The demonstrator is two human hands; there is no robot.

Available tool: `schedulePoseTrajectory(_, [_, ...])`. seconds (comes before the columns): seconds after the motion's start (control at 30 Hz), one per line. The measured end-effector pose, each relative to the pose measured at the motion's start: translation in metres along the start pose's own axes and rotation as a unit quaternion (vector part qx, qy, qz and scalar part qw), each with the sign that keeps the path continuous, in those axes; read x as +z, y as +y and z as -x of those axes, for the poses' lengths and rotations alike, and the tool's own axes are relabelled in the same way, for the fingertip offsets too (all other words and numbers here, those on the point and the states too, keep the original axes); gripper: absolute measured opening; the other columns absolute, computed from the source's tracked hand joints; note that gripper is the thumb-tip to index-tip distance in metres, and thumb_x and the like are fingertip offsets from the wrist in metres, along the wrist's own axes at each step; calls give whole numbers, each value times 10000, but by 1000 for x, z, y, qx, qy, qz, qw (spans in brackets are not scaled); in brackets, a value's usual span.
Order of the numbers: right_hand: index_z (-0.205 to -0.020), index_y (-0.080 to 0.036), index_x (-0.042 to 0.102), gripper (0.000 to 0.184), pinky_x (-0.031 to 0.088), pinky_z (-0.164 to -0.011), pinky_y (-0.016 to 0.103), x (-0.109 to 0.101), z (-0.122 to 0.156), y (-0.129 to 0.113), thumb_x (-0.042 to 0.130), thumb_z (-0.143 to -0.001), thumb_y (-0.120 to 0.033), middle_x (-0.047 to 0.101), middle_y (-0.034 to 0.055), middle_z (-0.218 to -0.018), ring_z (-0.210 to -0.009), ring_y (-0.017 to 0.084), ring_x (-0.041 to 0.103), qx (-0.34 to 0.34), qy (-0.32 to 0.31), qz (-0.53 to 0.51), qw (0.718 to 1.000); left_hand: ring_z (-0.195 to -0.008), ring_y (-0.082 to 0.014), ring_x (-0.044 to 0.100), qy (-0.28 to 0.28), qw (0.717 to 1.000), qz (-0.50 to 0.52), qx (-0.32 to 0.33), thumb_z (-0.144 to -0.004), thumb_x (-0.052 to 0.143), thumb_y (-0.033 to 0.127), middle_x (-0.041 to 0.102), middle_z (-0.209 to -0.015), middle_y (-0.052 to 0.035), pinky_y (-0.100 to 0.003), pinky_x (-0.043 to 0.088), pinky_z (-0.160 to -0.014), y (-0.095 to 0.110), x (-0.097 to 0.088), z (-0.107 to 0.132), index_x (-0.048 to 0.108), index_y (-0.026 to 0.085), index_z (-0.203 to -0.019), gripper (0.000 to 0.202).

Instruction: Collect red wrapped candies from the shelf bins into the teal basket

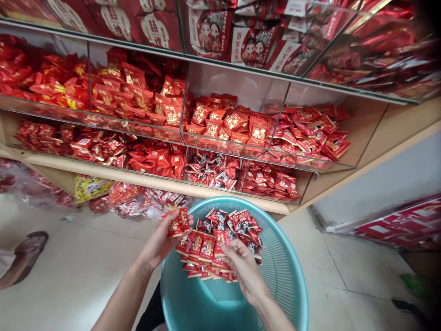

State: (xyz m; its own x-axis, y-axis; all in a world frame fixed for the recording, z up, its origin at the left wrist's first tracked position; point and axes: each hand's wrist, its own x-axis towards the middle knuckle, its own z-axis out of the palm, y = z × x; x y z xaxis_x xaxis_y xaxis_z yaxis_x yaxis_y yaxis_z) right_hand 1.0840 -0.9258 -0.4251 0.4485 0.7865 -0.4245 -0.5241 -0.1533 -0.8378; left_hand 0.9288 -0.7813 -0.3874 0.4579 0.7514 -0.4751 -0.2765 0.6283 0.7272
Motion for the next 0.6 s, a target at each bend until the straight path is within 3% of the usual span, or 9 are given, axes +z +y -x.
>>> schedulePoseTrajectory(0.13, [-638, -180, 549, 308, 447, -578, 254, 13, -21, 15, 764, -613, -398, 571, -30, -592, -563, 117, 528, -59, -33, 111, 992, -875, -224, 667, 19, 1000, 1, 16, -853, 542, 225, 685, -979, -126, -369, 566, -759, -3, -10, 2, 639, 118, -991, 200])
schedulePoseTrajectory(0.33, [-558, -199, 481, 311, 390, -503, 259, 35, -41, 28, 677, -652, -422, 592, -3, -498, -480, 132, 519, -100, -31, 228, 968, -865, -217, 667, 23, 1000, 14, 5, -851, 542, 213, 687, -964, -122, -358, 569, -749, -3, -5, 3, 644, 115, -946, 170])
schedulePoseTrajectory(0.47, [-538, -207, 469, 295, 407, -515, 261, 39, -41, 34, 634, -672, -411, 599, 0, -500, -495, 140, 536, -126, -21, 259, 957, -873, -213, 665, 26, 1000, 7, 7, -852, 539, 218, 689, -959, -114, -339, 569, -742, -2, -6, 3, 646, 120, -946, 173])
schedulePoseTrajectory(0.6, [-555, -206, 482, 282, 435, -507, 273, 39, -37, 39, 626, -671, -419, 621, 19, -517, -497, 160, 574, -94, -22, 244, 965, -876, -217, 666, 23, 1000, 14, 6, -846, 552, 228, 690, -962, -119, -337, 570, -738, -3, -10, 2, 646, 116, -960, 185])
